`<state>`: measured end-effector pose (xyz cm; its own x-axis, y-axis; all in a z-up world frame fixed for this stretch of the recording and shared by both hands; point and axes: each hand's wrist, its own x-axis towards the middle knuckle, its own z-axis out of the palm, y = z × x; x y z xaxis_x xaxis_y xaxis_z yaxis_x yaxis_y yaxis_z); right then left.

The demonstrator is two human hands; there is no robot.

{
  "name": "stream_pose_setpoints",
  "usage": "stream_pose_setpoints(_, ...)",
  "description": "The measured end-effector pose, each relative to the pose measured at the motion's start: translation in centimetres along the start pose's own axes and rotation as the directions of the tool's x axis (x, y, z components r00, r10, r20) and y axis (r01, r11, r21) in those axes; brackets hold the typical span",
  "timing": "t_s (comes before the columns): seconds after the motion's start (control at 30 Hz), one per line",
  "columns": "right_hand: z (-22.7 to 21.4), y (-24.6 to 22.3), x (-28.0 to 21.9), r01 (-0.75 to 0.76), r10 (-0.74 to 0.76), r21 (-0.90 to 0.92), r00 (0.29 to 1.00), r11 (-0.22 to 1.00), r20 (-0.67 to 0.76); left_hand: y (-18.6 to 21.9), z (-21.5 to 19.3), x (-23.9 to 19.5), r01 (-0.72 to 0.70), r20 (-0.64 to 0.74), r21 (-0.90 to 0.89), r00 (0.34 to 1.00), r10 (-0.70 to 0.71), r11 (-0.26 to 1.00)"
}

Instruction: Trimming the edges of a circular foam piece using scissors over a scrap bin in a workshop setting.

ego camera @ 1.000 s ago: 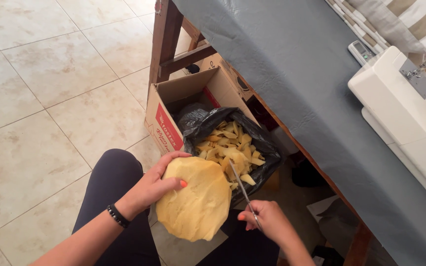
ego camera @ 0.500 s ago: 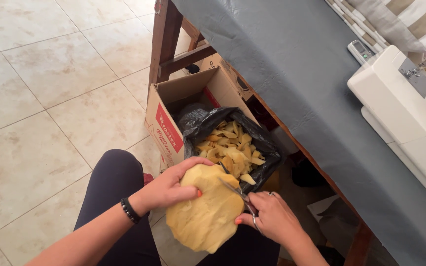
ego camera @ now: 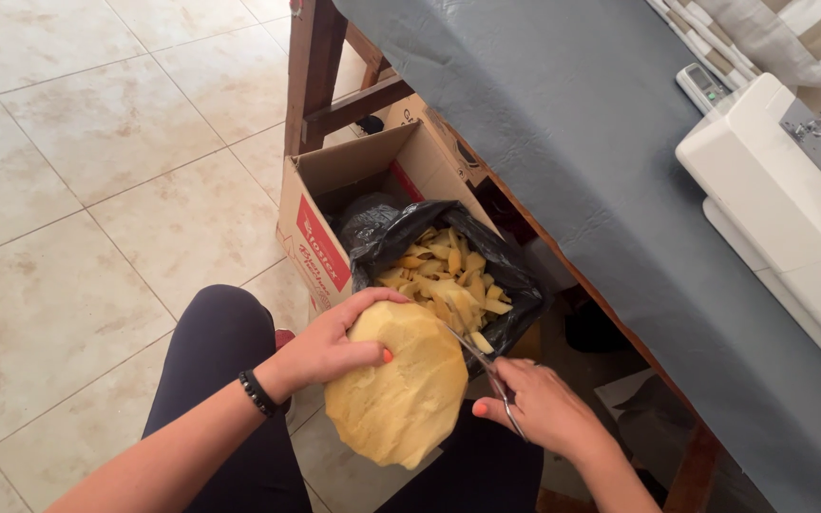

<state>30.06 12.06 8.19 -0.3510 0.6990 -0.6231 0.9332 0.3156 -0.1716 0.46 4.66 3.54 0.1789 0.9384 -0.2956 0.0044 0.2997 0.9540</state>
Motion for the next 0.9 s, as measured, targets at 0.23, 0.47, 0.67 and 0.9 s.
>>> stream_pose_setpoints(0.23,0.0,-1.3,-0.1,0.197,-0.21,-0.392,0.978,0.898,0.011,-0.5,0.7,0.2,-0.106,0.124,0.141,0.988,0.088,0.984)
stream_pose_setpoints(0.47,4.4,4.6,3.6,0.387,-0.48,-0.342,0.84,0.856,-0.254,0.5,1.1,1.0,-0.121,0.144,-0.053,0.981,0.127,0.991)
stream_pose_setpoints(0.67,3.8,2.9,2.4,0.242,-0.245,-0.039,0.962,0.97,-0.124,1.4,1.6,1.7,0.12,0.113,-0.023,0.987,-0.117,0.992)
stream_pose_setpoints(0.9,3.7,2.7,1.9,0.155,-0.165,0.236,0.986,0.959,0.021,1.5,1.1,2.1,0.151,0.223,-0.166,0.968,-0.112,0.975)
